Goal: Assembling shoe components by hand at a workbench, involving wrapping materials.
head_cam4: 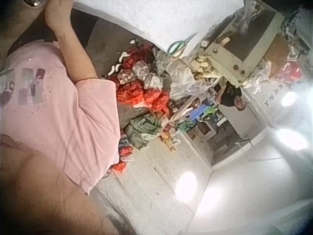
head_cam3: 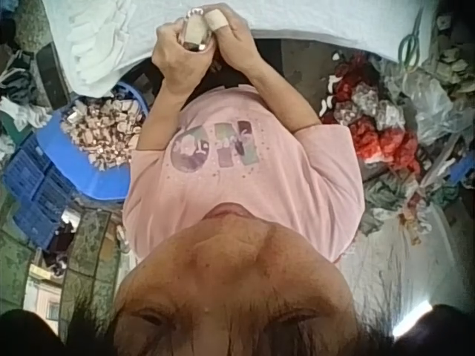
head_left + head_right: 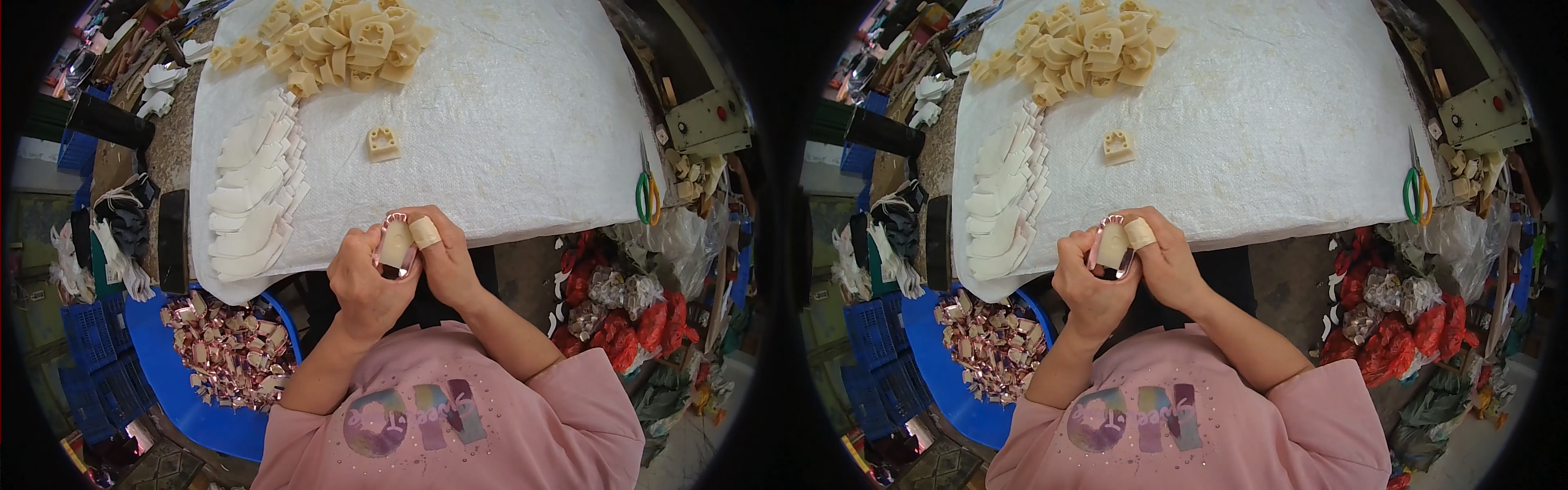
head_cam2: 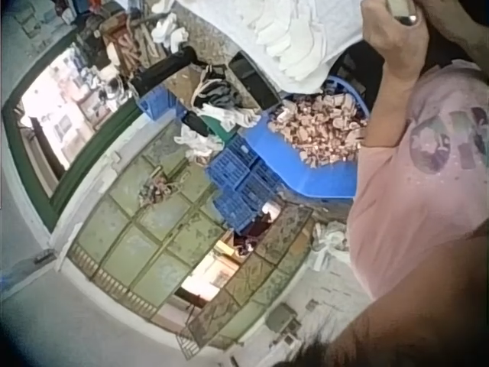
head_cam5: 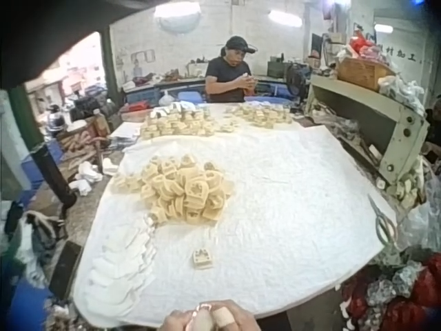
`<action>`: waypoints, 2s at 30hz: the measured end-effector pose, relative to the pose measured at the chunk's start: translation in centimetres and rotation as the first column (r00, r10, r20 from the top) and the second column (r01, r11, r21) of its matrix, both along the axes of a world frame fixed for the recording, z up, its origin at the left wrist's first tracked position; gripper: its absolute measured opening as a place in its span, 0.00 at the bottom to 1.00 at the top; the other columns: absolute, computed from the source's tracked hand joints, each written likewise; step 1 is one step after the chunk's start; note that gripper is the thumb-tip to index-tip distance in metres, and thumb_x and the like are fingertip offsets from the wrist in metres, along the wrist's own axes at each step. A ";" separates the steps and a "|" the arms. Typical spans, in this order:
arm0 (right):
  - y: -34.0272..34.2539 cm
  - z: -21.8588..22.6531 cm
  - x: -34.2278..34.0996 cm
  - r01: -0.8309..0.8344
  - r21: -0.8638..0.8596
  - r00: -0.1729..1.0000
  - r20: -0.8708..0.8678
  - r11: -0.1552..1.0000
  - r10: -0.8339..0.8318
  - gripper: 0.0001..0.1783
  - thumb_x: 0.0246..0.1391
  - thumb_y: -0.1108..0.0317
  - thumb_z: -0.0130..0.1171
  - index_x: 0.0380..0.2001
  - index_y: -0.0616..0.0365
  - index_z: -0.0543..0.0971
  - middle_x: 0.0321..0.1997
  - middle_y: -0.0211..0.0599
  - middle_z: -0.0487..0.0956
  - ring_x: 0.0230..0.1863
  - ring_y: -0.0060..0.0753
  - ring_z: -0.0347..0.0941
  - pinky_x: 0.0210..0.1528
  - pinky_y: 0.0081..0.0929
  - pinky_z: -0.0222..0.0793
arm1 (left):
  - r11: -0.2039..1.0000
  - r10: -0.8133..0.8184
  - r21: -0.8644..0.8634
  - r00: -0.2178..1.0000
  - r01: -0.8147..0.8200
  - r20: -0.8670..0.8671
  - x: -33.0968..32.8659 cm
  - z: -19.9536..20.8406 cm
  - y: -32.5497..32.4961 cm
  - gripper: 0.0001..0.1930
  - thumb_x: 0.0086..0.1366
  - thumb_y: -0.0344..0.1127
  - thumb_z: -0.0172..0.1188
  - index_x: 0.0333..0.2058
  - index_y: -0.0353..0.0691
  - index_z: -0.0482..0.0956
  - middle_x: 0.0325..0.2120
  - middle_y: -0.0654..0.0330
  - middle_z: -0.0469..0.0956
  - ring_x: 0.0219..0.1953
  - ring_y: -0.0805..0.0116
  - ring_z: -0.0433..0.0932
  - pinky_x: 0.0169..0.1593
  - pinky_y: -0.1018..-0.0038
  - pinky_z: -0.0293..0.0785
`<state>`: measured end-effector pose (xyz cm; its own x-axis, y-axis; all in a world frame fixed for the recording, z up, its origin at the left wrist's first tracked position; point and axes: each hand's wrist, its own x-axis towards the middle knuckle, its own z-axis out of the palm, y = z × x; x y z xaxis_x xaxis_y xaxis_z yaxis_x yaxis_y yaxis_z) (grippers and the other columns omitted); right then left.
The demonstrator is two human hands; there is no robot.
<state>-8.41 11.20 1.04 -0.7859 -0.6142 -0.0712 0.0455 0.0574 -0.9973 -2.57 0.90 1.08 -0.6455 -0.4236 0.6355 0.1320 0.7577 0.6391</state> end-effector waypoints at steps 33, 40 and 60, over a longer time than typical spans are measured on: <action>28.8 -16.8 5.1 0.062 0.598 0.873 0.355 0.799 -0.333 0.12 0.57 0.66 0.48 0.41 0.59 0.75 0.29 0.30 0.74 0.30 0.23 0.70 0.33 0.22 0.66 | 0.970 -0.055 0.240 0.992 0.027 0.111 3.6 -0.2 -4.7 0.23 0.46 0.26 0.68 0.40 0.34 0.68 0.31 0.52 0.78 0.32 0.62 0.81 0.34 0.73 0.77; 28.3 -16.1 5.5 -0.023 0.600 0.895 0.368 0.799 -0.250 0.12 0.57 0.66 0.49 0.41 0.59 0.75 0.29 0.30 0.74 0.30 0.23 0.70 0.33 0.22 0.66 | 0.963 -0.032 0.269 0.987 -0.012 0.160 4.3 -0.4 -5.2 0.23 0.46 0.25 0.68 0.41 0.33 0.68 0.32 0.52 0.78 0.33 0.63 0.81 0.36 0.73 0.77; 24.6 -10.0 6.0 -0.166 0.587 0.935 0.350 0.793 -0.064 0.11 0.58 0.68 0.50 0.40 0.60 0.75 0.30 0.31 0.76 0.29 0.22 0.70 0.33 0.22 0.67 | 0.961 0.228 0.138 0.970 -0.238 0.081 7.6 0.1 -8.0 0.23 0.47 0.25 0.65 0.43 0.34 0.69 0.34 0.55 0.76 0.33 0.66 0.77 0.38 0.75 0.74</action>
